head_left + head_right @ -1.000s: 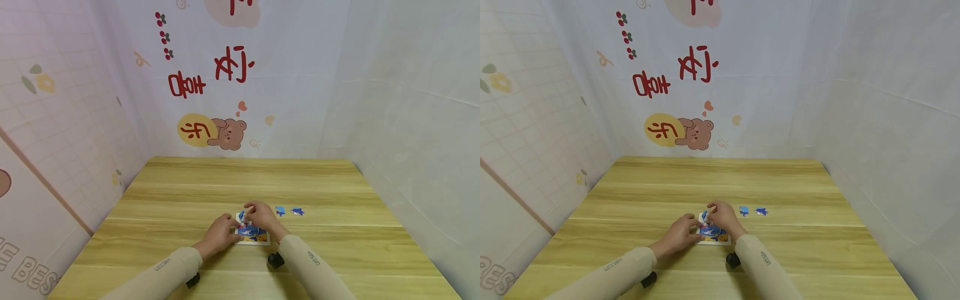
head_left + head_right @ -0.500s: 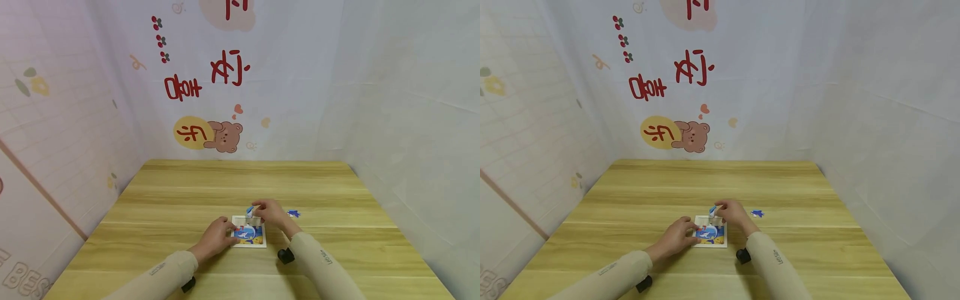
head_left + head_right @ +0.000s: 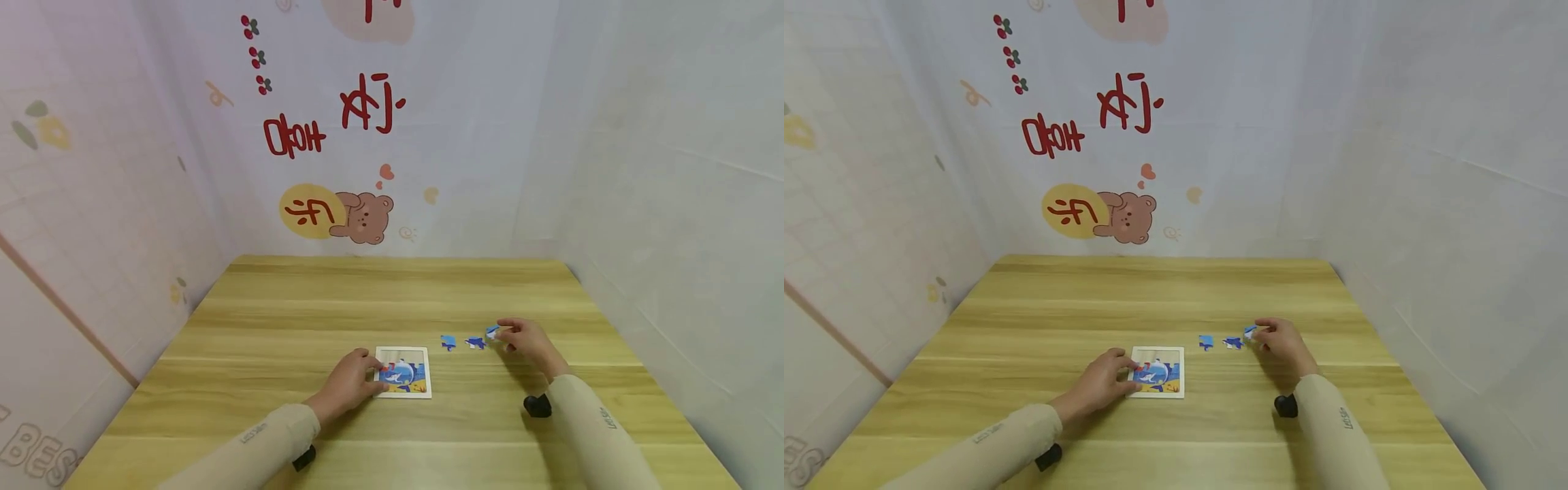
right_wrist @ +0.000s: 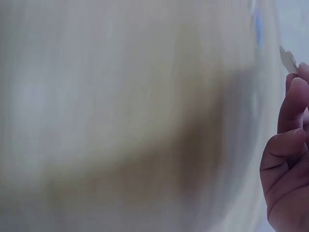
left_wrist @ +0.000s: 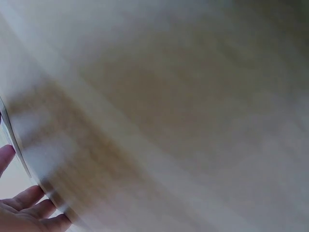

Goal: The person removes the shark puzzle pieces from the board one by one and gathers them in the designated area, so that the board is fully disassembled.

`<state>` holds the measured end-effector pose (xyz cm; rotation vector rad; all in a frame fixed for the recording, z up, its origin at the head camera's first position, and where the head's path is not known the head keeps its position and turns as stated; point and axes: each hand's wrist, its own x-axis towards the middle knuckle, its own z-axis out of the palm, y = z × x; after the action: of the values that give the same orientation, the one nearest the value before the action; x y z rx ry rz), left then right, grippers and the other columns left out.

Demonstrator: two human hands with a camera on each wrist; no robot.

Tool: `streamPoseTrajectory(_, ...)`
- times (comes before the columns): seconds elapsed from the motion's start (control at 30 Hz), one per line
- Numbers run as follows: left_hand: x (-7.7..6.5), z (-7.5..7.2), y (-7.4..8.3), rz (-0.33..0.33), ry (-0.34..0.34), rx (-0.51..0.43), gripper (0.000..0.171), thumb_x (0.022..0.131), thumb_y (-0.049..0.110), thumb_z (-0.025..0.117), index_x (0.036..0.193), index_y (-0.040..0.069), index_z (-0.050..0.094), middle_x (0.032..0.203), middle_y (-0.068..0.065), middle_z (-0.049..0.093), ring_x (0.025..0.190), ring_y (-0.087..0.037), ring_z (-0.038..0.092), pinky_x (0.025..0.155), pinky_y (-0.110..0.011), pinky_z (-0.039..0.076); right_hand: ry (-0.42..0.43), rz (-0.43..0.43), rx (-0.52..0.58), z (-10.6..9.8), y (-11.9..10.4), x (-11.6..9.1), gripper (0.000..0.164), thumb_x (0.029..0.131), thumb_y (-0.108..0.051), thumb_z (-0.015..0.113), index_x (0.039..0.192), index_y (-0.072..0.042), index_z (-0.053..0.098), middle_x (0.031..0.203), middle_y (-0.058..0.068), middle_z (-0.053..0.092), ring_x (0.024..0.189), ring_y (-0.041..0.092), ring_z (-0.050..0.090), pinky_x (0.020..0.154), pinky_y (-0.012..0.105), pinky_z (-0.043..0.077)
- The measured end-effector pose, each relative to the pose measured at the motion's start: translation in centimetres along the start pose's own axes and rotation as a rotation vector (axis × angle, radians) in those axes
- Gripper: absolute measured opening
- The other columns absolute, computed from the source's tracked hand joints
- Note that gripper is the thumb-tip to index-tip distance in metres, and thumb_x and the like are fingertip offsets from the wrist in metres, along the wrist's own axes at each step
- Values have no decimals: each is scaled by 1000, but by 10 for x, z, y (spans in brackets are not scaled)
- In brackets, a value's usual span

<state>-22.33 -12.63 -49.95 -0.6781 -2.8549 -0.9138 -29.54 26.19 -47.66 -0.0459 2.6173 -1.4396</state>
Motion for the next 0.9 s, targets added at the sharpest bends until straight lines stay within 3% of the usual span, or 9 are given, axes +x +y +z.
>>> streamPoseTrajectory(0.13, -1, -1, -2, -6, 10, 5, 36, 81, 27, 83, 105, 2, 73, 121, -22, 59, 109, -38, 58, 97, -53, 44, 6, -15, -69, -16, 17, -4, 45, 99, -12, 61, 136, 11, 50, 102, 16, 68, 75, 21, 61, 67, 32, 50)
streamPoseTrajectory(0.37, -1, -1, -4, -27, -7, 3, 37, 82, 29, 82, 107, 4, 73, 120, -19, 58, 106, -34, 57, 97, -52, 44, 15, -57, -125, -17, 24, -1, 38, 96, -9, 64, 127, 12, 58, 95, 13, 69, 74, 17, 58, 63, 28, 47)
streamPoseTrajectory(0.47, 0, -1, -2, -39, -18, 1, 38, 83, 29, 81, 108, 3, 72, 121, -20, 58, 107, -34, 57, 98, -52, 43, 25, -76, -184, -17, 23, -2, 36, 95, -9, 65, 124, 11, 60, 100, 14, 68, 78, 18, 57, 67, 30, 47)
streamPoseTrajectory(0.6, 1, -2, 0, -33, -23, -10, 39, 84, 28, 81, 111, 1, 72, 124, -24, 57, 112, -38, 56, 100, -54, 42, 20, -81, -240, -20, 23, -6, 45, 96, -13, 65, 132, 11, 55, 113, 24, 65, 88, 24, 59, 74, 35, 49)
streamPoseTrajectory(0.77, 0, -4, 3, -15, -30, 4, 38, 82, 27, 82, 109, 2, 71, 121, -23, 58, 110, -38, 57, 98, -53, 43, 36, -43, -207, -17, 20, -9, 51, 98, -16, 60, 140, 10, 47, 115, 26, 63, 81, 23, 61, 69, 36, 50)
streamPoseTrajectory(0.9, 3, -6, 7, -28, -43, 55, 36, 81, 30, 82, 104, 5, 71, 113, -16, 60, 102, -32, 58, 93, -51, 46, 45, -42, -102, -1, -1, -9, 46, 101, -14, 56, 139, 8, 48, 111, 24, 63, 73, 25, 59, 68, 37, 51)
